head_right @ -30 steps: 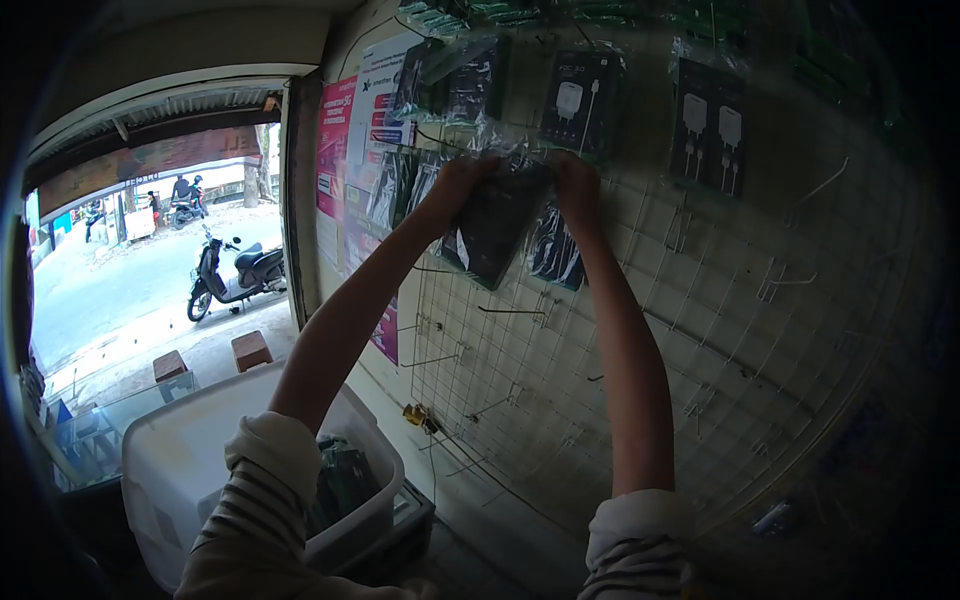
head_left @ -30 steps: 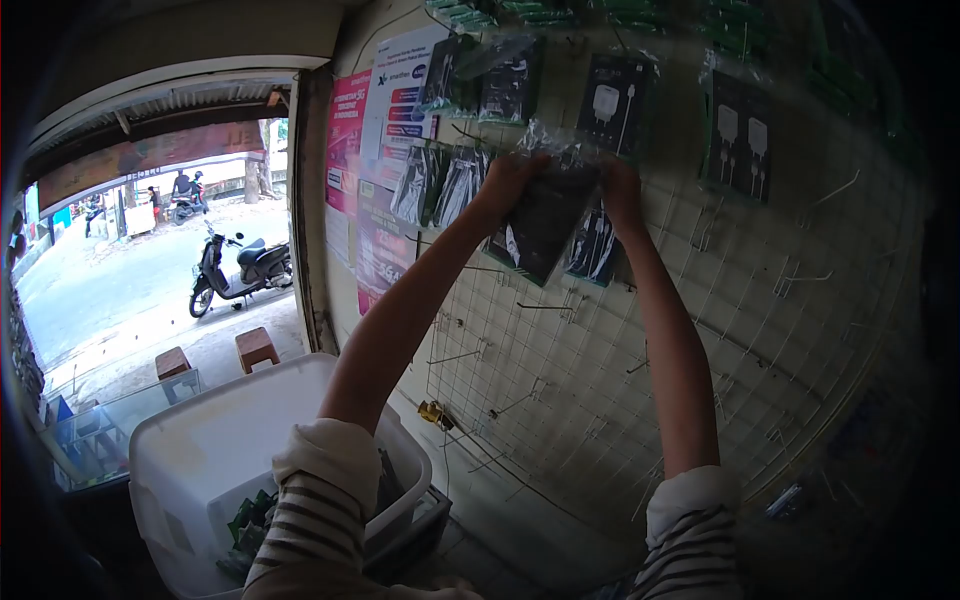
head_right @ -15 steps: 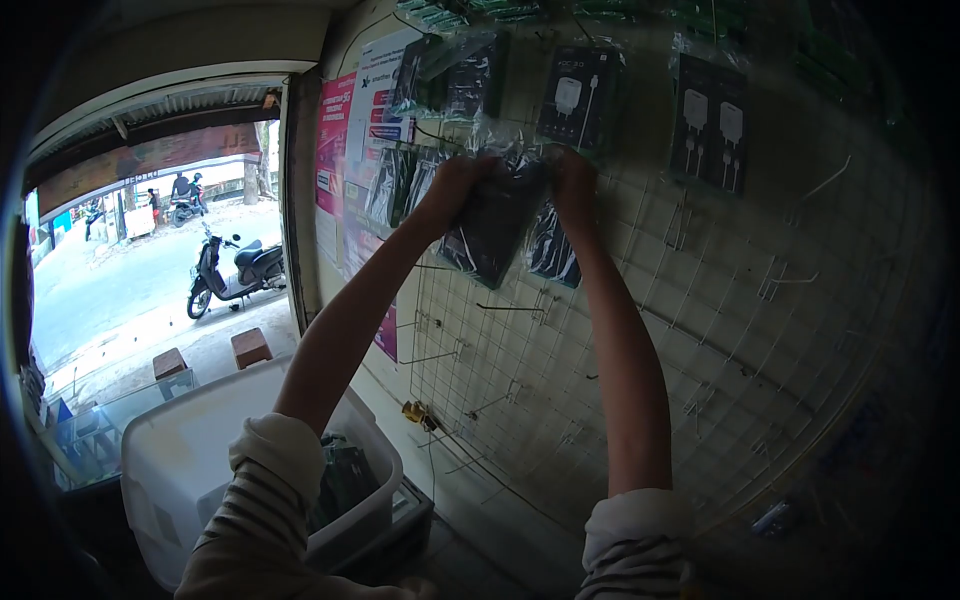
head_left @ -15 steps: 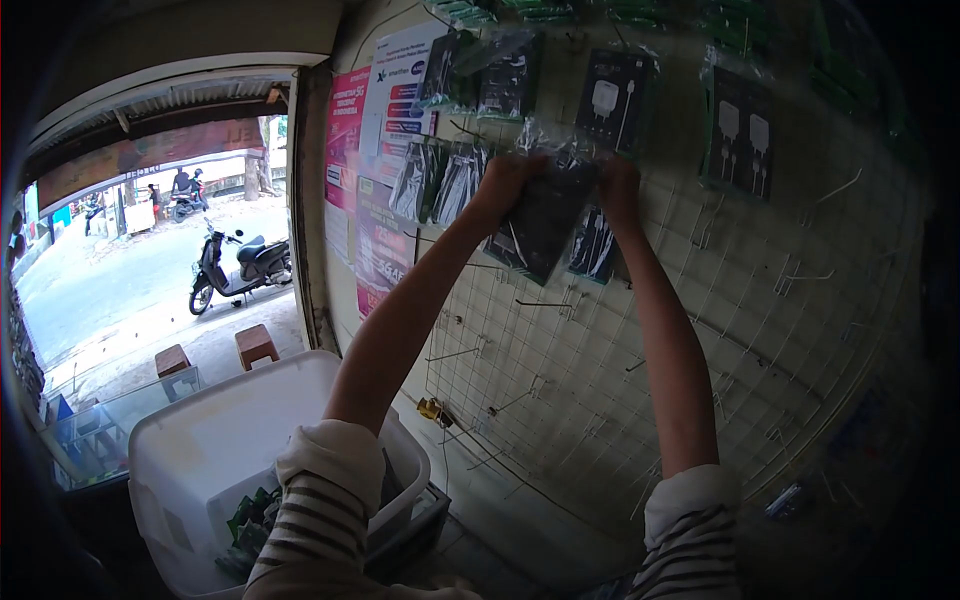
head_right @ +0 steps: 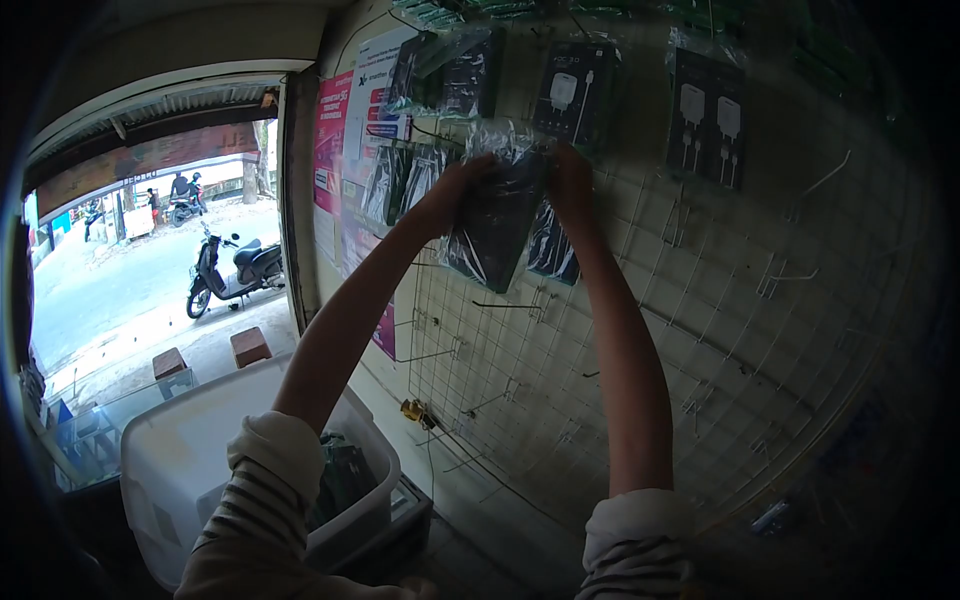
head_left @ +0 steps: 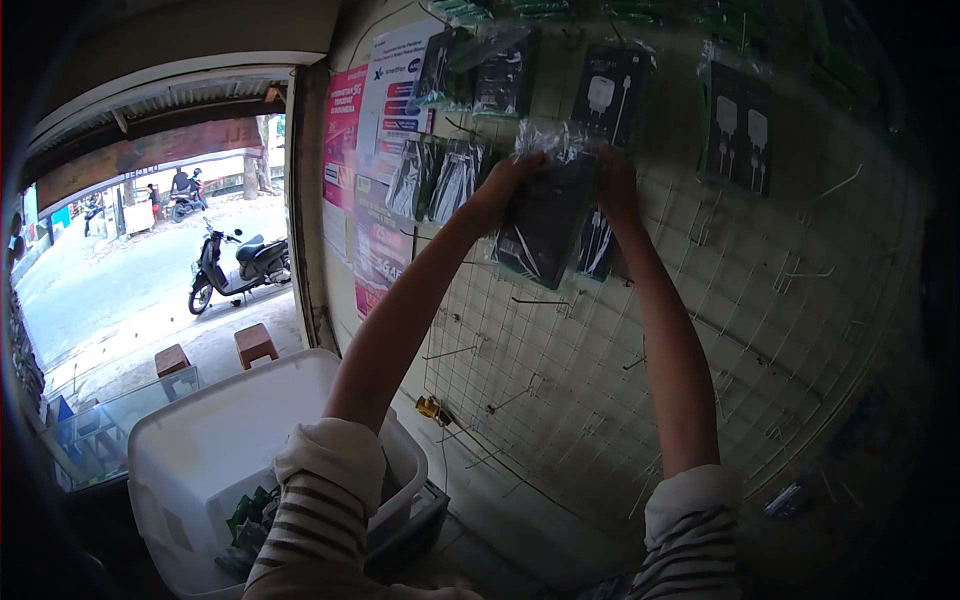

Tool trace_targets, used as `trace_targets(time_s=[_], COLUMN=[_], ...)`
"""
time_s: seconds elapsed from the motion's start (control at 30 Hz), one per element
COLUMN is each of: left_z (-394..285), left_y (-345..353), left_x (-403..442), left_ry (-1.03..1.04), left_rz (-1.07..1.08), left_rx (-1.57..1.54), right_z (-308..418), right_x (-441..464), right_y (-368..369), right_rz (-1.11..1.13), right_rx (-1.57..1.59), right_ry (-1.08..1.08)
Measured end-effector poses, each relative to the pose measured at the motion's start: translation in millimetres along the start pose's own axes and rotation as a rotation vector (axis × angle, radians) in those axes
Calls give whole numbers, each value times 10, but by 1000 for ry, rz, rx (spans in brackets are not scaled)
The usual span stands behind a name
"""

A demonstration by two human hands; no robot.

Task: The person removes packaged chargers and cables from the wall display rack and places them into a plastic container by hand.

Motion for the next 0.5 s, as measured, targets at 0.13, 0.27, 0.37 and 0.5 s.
trace_targets(time_s=[0.13,0.27,0.37,0.5], left_z=[-124,-228,-334,-410], left_y=[86,96,59,50], left_x=[51,44,77,-8], left_ry=[31,3,93,165], left_rz=[-25,-133,-239,-291], left_rx=[77,257,184,385], right_z=[-114,1,92,52], right_x=[16,36,32,22], right_y=[42,17,25,71], right_rz=[37,-84,101,54], right_rx=[-46,16,263,257], right_ry=[-46,-141,311,290])
Point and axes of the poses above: each hand's wrist, its own x-axis towards the middle knuckle, its own y-axis out of the palm, z = x × y, the point moved 3 cm from there along x, towards the middle knuckle, and after that the axes turned 8 degrees about -z, right-handed, at the moved point
